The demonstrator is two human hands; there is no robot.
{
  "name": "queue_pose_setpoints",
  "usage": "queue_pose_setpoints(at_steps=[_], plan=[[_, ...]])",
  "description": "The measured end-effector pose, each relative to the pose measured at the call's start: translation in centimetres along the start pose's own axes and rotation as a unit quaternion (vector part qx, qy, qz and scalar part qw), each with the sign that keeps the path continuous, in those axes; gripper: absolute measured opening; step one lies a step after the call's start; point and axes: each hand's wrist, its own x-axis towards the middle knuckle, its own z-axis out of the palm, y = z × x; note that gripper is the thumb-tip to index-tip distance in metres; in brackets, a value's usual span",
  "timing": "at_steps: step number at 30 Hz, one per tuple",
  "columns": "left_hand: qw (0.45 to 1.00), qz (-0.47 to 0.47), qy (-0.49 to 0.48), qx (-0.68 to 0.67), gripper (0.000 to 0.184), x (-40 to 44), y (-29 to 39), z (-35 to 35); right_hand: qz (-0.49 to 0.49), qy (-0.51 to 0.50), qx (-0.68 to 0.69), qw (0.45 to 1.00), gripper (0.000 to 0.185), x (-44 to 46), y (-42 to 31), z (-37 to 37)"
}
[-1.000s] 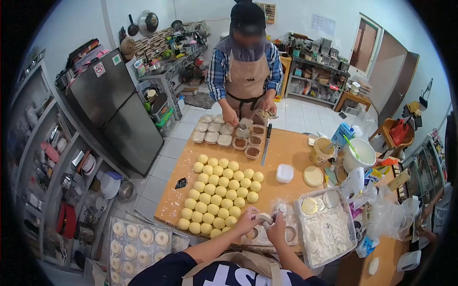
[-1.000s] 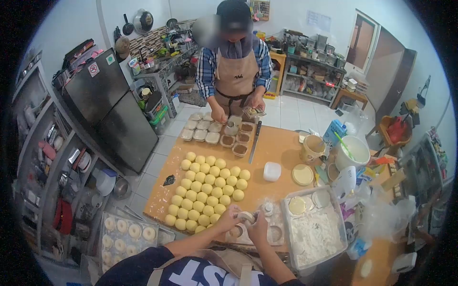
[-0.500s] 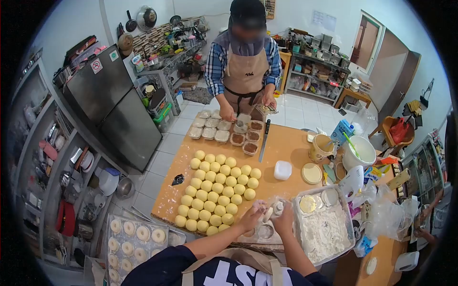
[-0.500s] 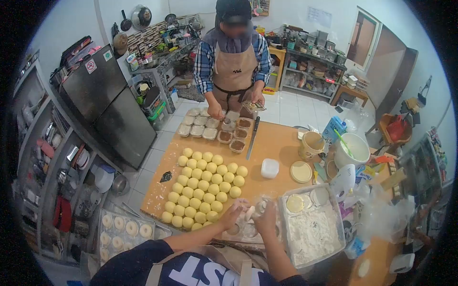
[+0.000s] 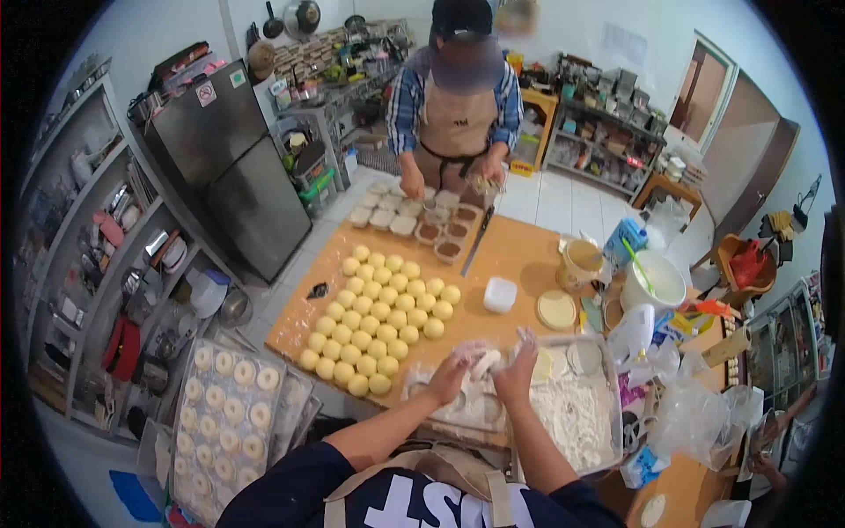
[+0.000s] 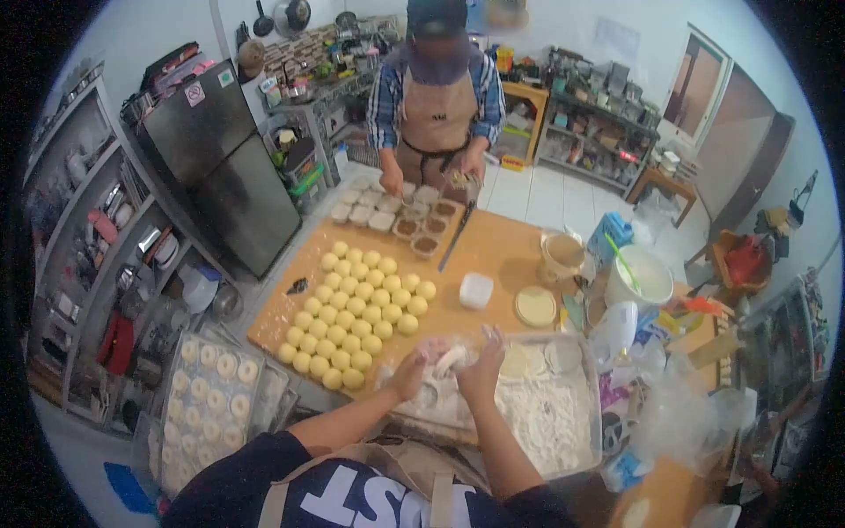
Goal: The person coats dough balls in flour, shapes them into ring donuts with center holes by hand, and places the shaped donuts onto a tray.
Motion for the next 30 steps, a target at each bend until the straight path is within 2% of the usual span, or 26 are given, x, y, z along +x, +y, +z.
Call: queue_pose_setpoints(at_steps=[1,4,6,9,12,15,16,18,19,21,22,23,27,30], plan=[[0.998,-0.017,0.010,-0.057,0.073,0.1,0.5,0.7,-0.015,-0.014,-0.023,1.000,0.082,0.0,-0.3,-1.0],[0.993,-0.084,0.034,-0.077,0.076,0.2,2.5,2.6,-0.045,-0.033,-0.017,0.998,0.083,0.1,-0.5,-2.7],[0.995,-0.081,0.045,-0.042,0.079,0.3,3.5,3.3,-0.054,-0.029,-0.007,0.998,0.083,0.6,-0.1,-3.2],[0.989,-0.030,0.082,-0.121,0.076,-0.1,5.0,3.6,-0.057,-0.027,-0.015,0.998,0.079,1.9,-0.7,-3.9],[0.971,-0.051,0.134,-0.192,0.076,-0.3,7.1,3.4,-0.137,-0.084,-0.040,0.986,0.074,1.6,-3.0,-3.9],[0.985,-0.034,0.148,-0.081,0.073,-1.2,7.5,2.3,-0.080,-0.079,0.123,0.986,0.073,2.3,-5.0,-2.9],[0.979,-0.039,0.169,-0.108,0.072,-1.9,7.7,2.0,-0.018,-0.136,0.194,0.971,0.074,2.4,-5.0,-2.2],[0.963,-0.040,0.215,-0.157,0.069,-3.3,8.6,0.8,0.100,-0.249,0.325,0.907,0.075,2.9,-5.3,-0.2],[0.938,-0.044,0.254,-0.230,0.064,-3.7,7.8,-0.2,0.069,-0.286,0.296,0.909,0.069,2.4,-8.5,-0.6],[0.891,-0.090,0.330,-0.298,0.059,-5.5,8.0,-2.4,0.095,-0.366,0.326,0.866,0.058,1.4,-10.0,2.3],[0.860,-0.111,0.369,-0.334,0.056,-6.8,8.8,-3.6,0.110,-0.410,0.337,0.840,0.053,0.7,-10.8,3.9],[0.825,-0.126,0.419,-0.359,0.050,-8.1,9.4,-4.9,0.146,-0.455,0.388,0.788,0.050,0.0,-11.9,5.5],[0.754,-0.097,0.506,-0.407,0.047,-16.1,10.4,-10.7,0.176,-0.530,0.482,0.675,0.039,-5.0,-17.9,12.9],[0.729,-0.080,0.581,-0.352,0.048,-23.3,11.1,-16.0,0.205,-0.580,0.429,0.661,0.021,-10.2,-24.3,19.1]])
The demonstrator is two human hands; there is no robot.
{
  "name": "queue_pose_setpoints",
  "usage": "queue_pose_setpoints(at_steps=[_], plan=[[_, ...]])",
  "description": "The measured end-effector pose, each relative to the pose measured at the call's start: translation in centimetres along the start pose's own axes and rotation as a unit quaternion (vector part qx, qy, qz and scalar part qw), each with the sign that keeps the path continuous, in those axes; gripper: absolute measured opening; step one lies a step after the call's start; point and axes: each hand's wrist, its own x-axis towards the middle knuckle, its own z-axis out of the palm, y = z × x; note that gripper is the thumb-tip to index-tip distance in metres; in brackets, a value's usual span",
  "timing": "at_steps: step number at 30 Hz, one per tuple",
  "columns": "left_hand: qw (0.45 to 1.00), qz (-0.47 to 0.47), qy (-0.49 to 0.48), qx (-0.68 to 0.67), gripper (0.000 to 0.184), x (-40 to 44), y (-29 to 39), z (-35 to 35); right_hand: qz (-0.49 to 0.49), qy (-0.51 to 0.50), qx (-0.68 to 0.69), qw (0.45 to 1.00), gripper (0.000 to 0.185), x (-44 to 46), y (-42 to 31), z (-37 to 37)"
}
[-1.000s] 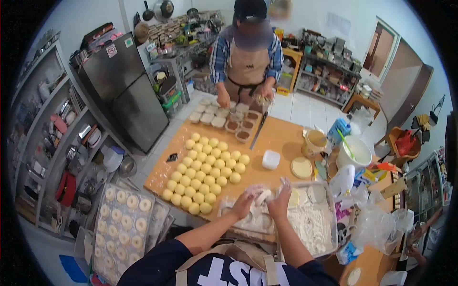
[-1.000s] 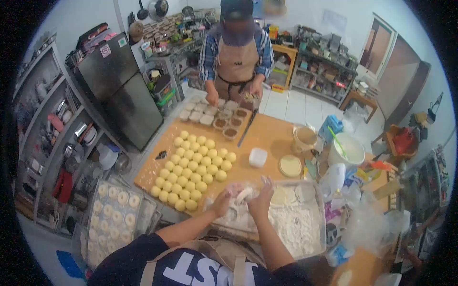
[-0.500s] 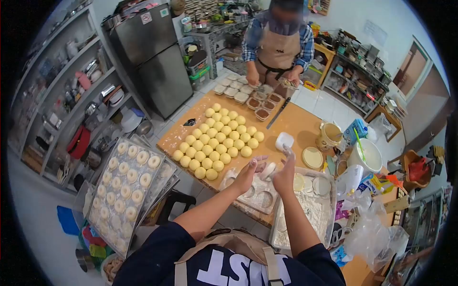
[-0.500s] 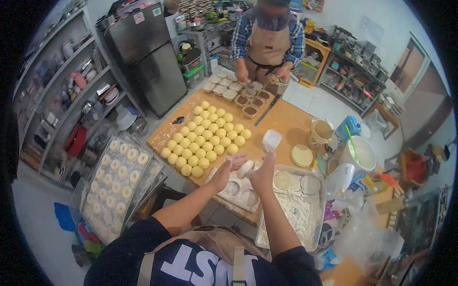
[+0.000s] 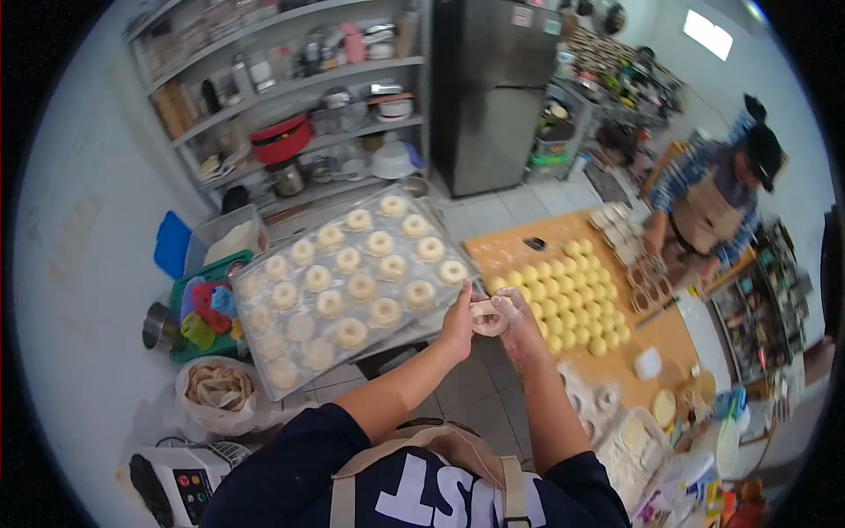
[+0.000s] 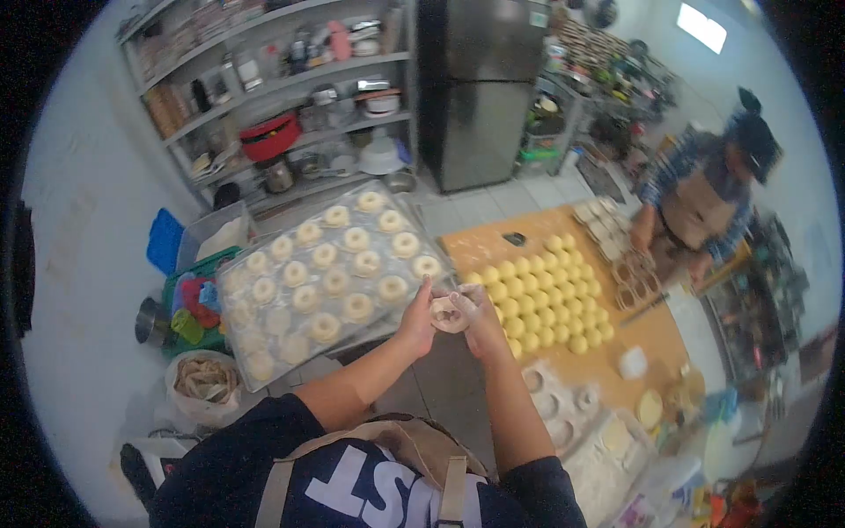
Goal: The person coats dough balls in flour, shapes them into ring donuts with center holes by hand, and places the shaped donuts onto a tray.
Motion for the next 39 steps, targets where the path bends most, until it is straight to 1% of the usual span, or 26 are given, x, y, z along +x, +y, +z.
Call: queue_pose_setpoints(at_steps=[1,4,5,6,8,9,12,13,15,16,18,19,20,22,23,25,26,28,29,31,32,33,35,36,37,39], plan=[[0.999,0.022,0.028,0.021,0.051,0.1,2.2,-2.1,0.013,-0.036,-0.031,0.999,0.020,2.0,1.4,2.4],[0.996,0.050,-0.016,0.075,0.054,-0.1,8.9,-9.8,0.070,-0.081,-0.127,0.986,0.026,7.2,4.6,9.9],[0.994,0.070,0.032,0.077,0.055,-0.1,10.2,-11.9,0.090,-0.081,-0.100,0.988,0.029,8.1,5.4,12.9],[0.993,0.104,0.063,0.004,0.055,-0.2,11.3,-13.7,0.073,-0.059,-0.064,0.993,0.030,8.8,6.7,15.9],[0.969,0.176,0.114,-0.135,0.055,-0.2,13.5,-16.9,0.035,-0.016,0.011,0.999,0.031,10.1,9.0,21.4],[0.965,0.168,0.094,-0.176,0.055,-0.3,14.7,-18.8,0.037,-0.034,0.007,0.999,0.032,11.0,10.2,23.1],[0.979,0.134,0.135,-0.068,0.057,-0.9,18.1,-24.0,0.090,-0.128,-0.029,0.987,0.033,13.0,13.0,27.3],[0.980,0.134,0.139,-0.049,0.057,-1.3,18.8,-25.6,0.125,-0.172,-0.106,0.971,0.034,13.9,13.8,27.9],[0.981,0.133,0.139,-0.012,0.056,-1.7,20.0,-27.8,0.111,-0.163,-0.068,0.978,0.037,14.8,15.4,30.0],[0.970,0.166,0.151,-0.097,0.056,-1.8,20.0,-28.0,0.104,-0.157,-0.048,0.981,0.038,15.0,15.9,30.9],[0.923,0.228,0.169,-0.261,0.055,-2.3,19.7,-27.2,0.083,-0.065,-0.013,0.994,0.040,14.8,17.3,32.9],[0.911,0.209,0.194,-0.297,0.056,-3.6,20.7,-26.2,0.073,-0.017,0.005,0.997,0.041,14.7,17.8,33.6],[0.937,0.188,0.193,-0.223,0.056,-3.4,20.7,-27.7,0.069,-0.097,-0.055,0.991,0.041,15.0,18.3,33.5],[0.970,0.140,0.186,-0.071,0.058,-3.1,20.9,-31.1,0.057,-0.252,-0.170,0.951,0.041,15.8,18.7,33.0],[0.970,0.145,0.178,-0.075,0.057,-2.9,20.8,-31.7,0.098,-0.257,-0.166,0.947,0.041,15.9,18.7,33.1],[0.972,0.151,0.160,-0.082,0.057,-3.1,21.2,-31.6,0.103,-0.152,-0.091,0.979,0.044,15.1,19.0,34.0],[0.955,0.170,0.181,-0.163,0.058,-3.0,21.0,-31.0,0.105,-0.098,-0.054,0.988,0.045,14.7,19.2,34.4],[0.897,0.207,0.221,-0.323,0.059,-2.7,20.6,-29.1,0.092,-0.092,-0.060,0.990,0.046,14.3,19.5,34.7],[0.910,0.200,0.227,-0.282,0.061,-2.4,20.1,-30.3,0.088,-0.089,-0.064,0.990,0.047,14.1,19.7,34.7],[0.968,0.133,0.194,-0.084,0.060,-3.7,21.6,-31.7,0.099,-0.177,-0.159,0.966,0.047,15.4,19.9,33.7],[0.980,0.098,0.172,0.018,0.059,-4.0,22.1,-31.9,0.102,-0.219,-0.204,0.949,0.047,16.1,19.9,33.2],[0.979,0.117,0.163,0.015,0.059,-2.6,21.0,-32.9,0.128,-0.103,-0.153,0.974,0.048,14.0,18.1,34.6],[0.949,0.176,0.206,-0.159,0.060,-2.5,20.7,-30.3,0.063,-0.064,-0.038,0.995,0.048,13.6,19.1,35.0],[0.921,0.202,0.226,-0.245,0.060,-2.5,20.6,-29.5,0.031,-0.045,0.020,0.998,0.048,13.6,19.7,35.1],[0.921,0.202,0.222,-0.249,0.061,-2.7,20.5,-29.8,0.040,0.010,0.017,0.999,0.040,13.7,20.3,35.0],[0.970,0.111,0.199,-0.079,0.061,-3.4,21.4,-31.3,0.077,-0.115,-0.141,0.980,0.037,16.2,22.4,32.2]])
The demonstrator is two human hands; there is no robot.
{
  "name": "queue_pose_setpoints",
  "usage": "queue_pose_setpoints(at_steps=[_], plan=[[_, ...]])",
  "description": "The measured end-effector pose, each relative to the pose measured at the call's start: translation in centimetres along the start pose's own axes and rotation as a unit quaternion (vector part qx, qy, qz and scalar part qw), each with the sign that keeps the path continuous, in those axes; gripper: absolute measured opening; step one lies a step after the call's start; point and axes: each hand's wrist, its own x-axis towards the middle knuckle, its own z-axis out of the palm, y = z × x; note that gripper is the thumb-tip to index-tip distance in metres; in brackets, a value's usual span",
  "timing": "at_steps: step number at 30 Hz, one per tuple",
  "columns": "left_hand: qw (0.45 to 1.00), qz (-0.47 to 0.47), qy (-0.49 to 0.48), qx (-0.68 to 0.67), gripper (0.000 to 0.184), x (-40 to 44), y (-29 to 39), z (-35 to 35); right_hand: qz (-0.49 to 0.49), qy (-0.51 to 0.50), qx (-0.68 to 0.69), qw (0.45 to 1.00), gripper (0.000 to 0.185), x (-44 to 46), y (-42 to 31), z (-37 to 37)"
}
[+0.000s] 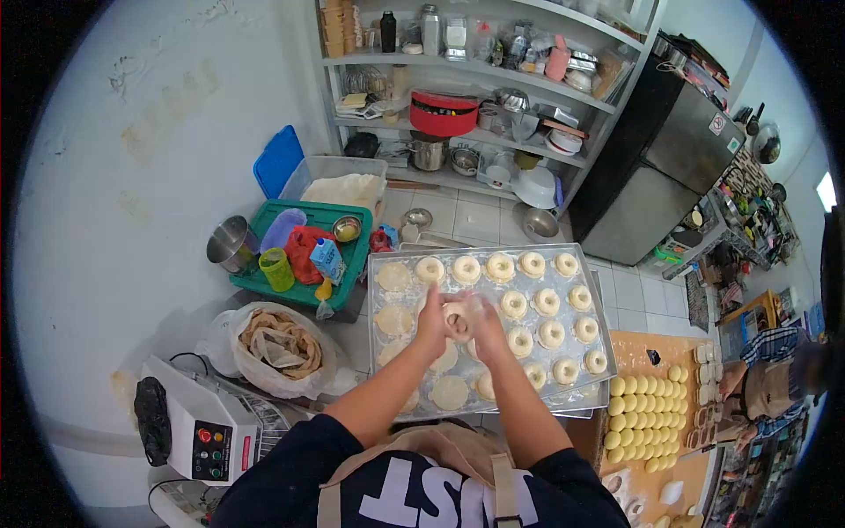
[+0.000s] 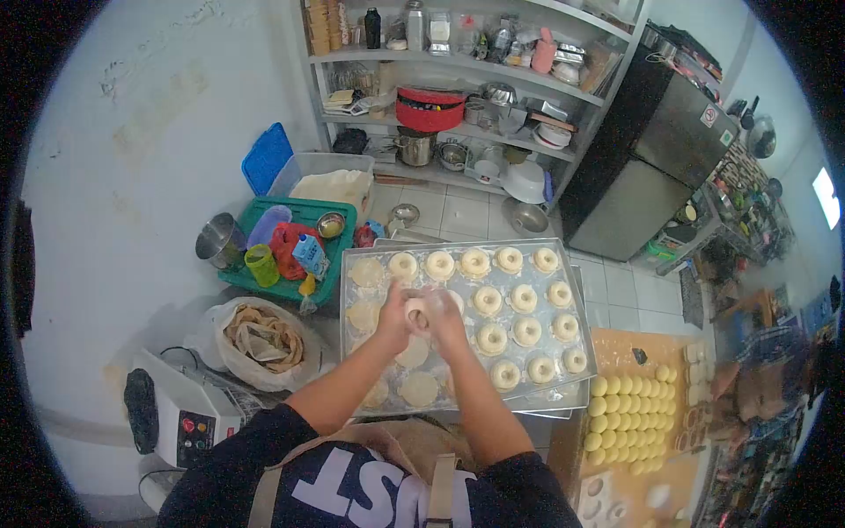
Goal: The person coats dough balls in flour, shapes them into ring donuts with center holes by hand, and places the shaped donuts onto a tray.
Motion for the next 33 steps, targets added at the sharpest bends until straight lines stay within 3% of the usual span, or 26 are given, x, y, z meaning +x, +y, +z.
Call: queue_pose_setpoints(at_steps=[1,4,7,10,13,14,16,17,19,20,23,24,27,28,31,33], plan=[[0.995,-0.031,-0.023,0.092,0.061,0.0,0.5,-0.3,0.018,-0.059,-0.082,0.995,0.036,0.1,-0.2,-0.5],[0.996,0.086,-0.006,-0.013,0.063,-0.3,-1.3,0.3,-0.063,0.054,0.083,0.993,0.035,-2.8,-2.4,1.6],[0.990,0.064,-0.005,-0.122,0.065,0.2,-1.8,-0.4,-0.027,0.045,0.065,0.996,0.034,-3.7,-2.8,1.6],[0.975,0.009,-0.031,0.221,0.067,-1.2,0.5,-0.8,0.000,-0.035,-0.118,0.992,0.030,-0.2,0.8,-0.7],[0.987,0.118,-0.022,0.104,0.067,-0.4,-1.4,-0.6,-0.034,0.012,-0.022,0.999,0.041,-3.4,-2.7,1.0],[0.992,0.110,-0.052,0.030,0.067,-0.9,-1.4,-0.6,-0.038,0.013,0.007,0.999,0.042,-3.5,-2.4,1.2],[0.993,0.100,-0.035,0.045,0.066,-0.4,-1.6,-1.2,-0.046,0.018,0.066,0.997,0.045,-3.9,-1.8,1.4],[0.994,0.096,-0.027,0.052,0.066,-0.1,-1.6,-1.5,-0.039,-0.014,-0.009,0.999,0.044,-3.7,-1.9,1.2],[0.977,0.042,-0.047,0.202,0.065,-1.2,-0.1,-1.6,-0.021,-0.075,-0.161,0.984,0.042,-3.3,-2.5,0.5],[0.959,0.012,-0.057,0.276,0.065,-1.7,0.2,-1.7,-0.015,-0.078,-0.164,0.983,0.038,-3.4,-2.6,0.3],[0.986,0.145,-0.037,0.068,0.063,-1.6,-1.2,-1.3,-0.068,-0.014,0.013,0.998,0.043,-4.0,-2.2,1.8],[0.994,0.108,0.009,-0.028,0.065,-2.0,-0.5,-0.7,-0.057,0.002,0.021,0.998,0.040,-4.5,-2.5,2.4],[0.972,0.066,0.029,0.225,0.065,-2.6,0.5,-1.9,-0.059,-0.073,-0.164,0.982,0.032,-3.2,-0.2,1.8],[0.920,0.141,0.027,0.365,0.065,-2.2,0.2,-2.6,-0.062,-0.093,-0.208,0.972,0.029,-3.3,-0.5,1.6],[0.961,0.114,-0.035,0.250,0.065,-3.2,0.6,-2.5,-0.075,0.018,-0.032,0.997,0.030,-4.1,-1.0,2.4],[0.994,0.075,-0.026,0.069,0.065,-2.4,-0.1,-3.3,-0.046,-0.007,0.005,0.999,0.028,-5.0,-1.5,2.7]])
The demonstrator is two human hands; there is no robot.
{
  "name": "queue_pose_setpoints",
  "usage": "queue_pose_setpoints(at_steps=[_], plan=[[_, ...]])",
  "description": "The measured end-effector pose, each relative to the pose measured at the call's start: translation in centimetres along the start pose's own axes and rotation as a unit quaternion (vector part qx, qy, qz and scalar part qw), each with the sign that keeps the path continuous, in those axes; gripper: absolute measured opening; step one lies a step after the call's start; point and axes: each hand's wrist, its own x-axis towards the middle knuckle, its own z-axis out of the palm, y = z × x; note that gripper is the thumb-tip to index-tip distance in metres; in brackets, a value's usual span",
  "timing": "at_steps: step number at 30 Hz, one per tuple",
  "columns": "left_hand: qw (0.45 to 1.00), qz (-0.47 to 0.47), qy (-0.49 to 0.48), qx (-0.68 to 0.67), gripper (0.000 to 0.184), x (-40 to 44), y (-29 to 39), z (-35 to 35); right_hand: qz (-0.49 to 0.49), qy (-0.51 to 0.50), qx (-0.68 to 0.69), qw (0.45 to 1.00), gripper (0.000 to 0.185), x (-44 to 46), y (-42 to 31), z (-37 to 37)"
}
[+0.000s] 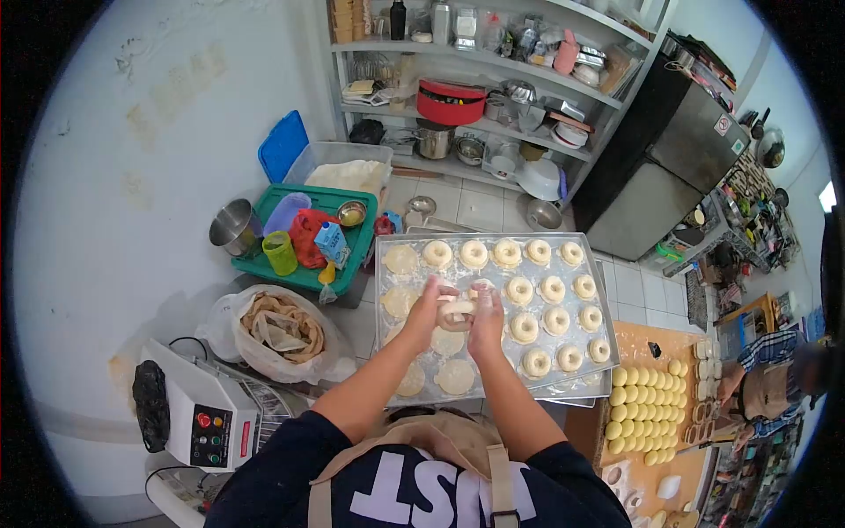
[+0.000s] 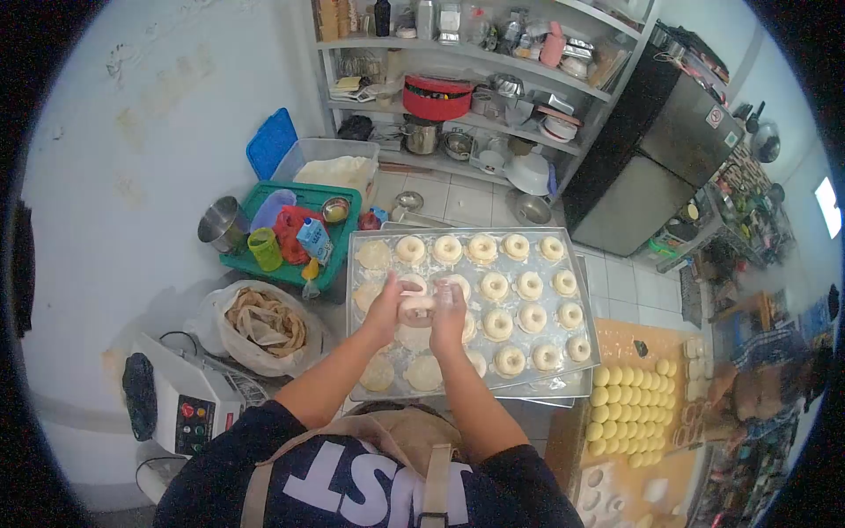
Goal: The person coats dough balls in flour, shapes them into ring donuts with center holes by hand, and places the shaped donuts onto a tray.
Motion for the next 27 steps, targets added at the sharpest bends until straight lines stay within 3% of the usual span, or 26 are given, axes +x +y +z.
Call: queue_pose_setpoints(at_steps=[1,4,5,8,11,14,17,20,23,27], plan=[[0.996,-0.018,0.009,-0.092,0.065,0.2,-0.3,-0.2,0.035,-0.029,-0.019,0.999,0.027,-0.2,0.0,0.1],[0.988,-0.040,0.056,0.137,0.064,-0.2,-0.4,0.2,0.069,-0.057,-0.169,0.982,0.029,-0.3,0.6,0.0],[0.975,0.045,0.035,0.217,0.063,0.5,-1.9,-0.7,0.070,-0.057,-0.233,0.968,0.030,-0.3,0.9,-0.1],[0.980,-0.008,-0.039,0.195,0.059,0.7,-1.0,-1.1,0.044,-0.056,-0.064,0.995,0.035,0.0,1.3,-0.4],[0.999,-0.048,0.011,-0.013,0.056,0.9,-1.8,-0.8,0.048,0.022,0.079,0.995,0.034,0.9,2.4,-0.9],[0.988,-0.098,0.054,-0.111,0.055,0.7,-3.2,-1.0,0.135,0.003,0.028,0.990,0.035,2.2,5.4,-2.5],[0.986,-0.128,0.086,-0.069,0.057,3.0,-8.8,-4.2,0.191,0.005,-0.035,0.981,0.042,1.3,6.5,-3.5],[0.990,-0.122,0.057,0.028,0.065,1.1,-8.7,-3.9,0.181,-0.012,-0.036,0.983,0.047,-0.1,6.6,-3.3],[0.991,-0.123,0.052,0.028,0.071,1.5,-9.5,-4.1,0.204,0.001,-0.093,0.975,0.047,-0.2,5.9,-3.0],[0.982,-0.113,0.069,0.137,0.073,2.0,-9.8,-4.2,0.154,0.000,-0.174,0.973,0.047,0.8,7.6,-3.9]])
